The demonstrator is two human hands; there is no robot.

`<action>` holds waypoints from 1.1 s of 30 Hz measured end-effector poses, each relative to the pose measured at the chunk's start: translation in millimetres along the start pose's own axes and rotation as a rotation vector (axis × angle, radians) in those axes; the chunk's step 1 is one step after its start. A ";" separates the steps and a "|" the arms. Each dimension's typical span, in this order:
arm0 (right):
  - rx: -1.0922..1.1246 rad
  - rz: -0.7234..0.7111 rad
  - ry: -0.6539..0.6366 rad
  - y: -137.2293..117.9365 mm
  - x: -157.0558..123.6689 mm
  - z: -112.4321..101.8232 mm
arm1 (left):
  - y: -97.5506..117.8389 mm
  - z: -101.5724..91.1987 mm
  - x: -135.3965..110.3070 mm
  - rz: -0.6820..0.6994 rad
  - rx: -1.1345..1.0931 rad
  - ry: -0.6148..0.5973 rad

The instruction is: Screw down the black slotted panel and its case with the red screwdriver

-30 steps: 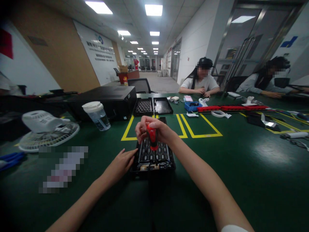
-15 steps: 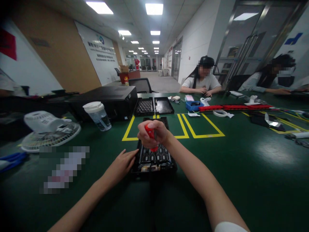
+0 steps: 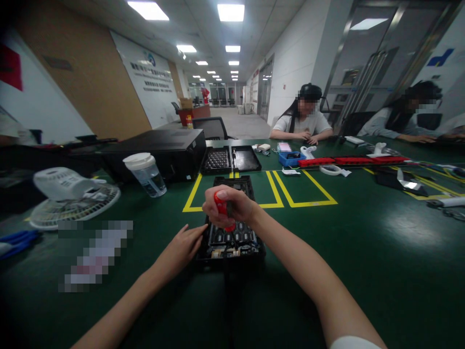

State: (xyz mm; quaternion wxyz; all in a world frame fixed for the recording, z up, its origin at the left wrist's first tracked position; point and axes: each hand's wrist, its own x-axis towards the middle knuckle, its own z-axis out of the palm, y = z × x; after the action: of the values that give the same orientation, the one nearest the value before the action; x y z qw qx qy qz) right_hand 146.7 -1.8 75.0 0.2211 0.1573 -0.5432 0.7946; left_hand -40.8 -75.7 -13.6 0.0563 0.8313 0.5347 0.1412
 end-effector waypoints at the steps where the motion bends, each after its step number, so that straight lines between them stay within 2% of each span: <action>1: -0.016 0.003 0.036 -0.5 -0.6 0.2 | 0.3 -0.2 0.0 -0.002 0.000 -0.001; 6: -0.088 -0.009 0.165 -2.3 -3.7 3.2 | 1.2 -0.9 0.2 -0.001 0.009 -0.011; 13: -0.162 -0.089 0.222 -3.0 -6.0 9.4 | -0.9 1.3 -0.4 -0.002 0.011 -0.016; 22: -0.293 -0.117 0.388 -4.0 -6.7 17.7 | -0.6 1.2 -0.4 0.004 0.014 0.003; 33: -0.433 -0.236 0.557 -2.4 -13.1 26.1 | -0.9 2.4 0.4 -0.003 0.004 -0.020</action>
State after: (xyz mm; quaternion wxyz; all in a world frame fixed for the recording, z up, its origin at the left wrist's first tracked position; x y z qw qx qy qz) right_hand 159.4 -27.9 79.9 0.4787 -0.0539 -0.5958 0.6426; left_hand -40.8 -74.8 -16.0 0.0603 0.8320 0.5354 0.1320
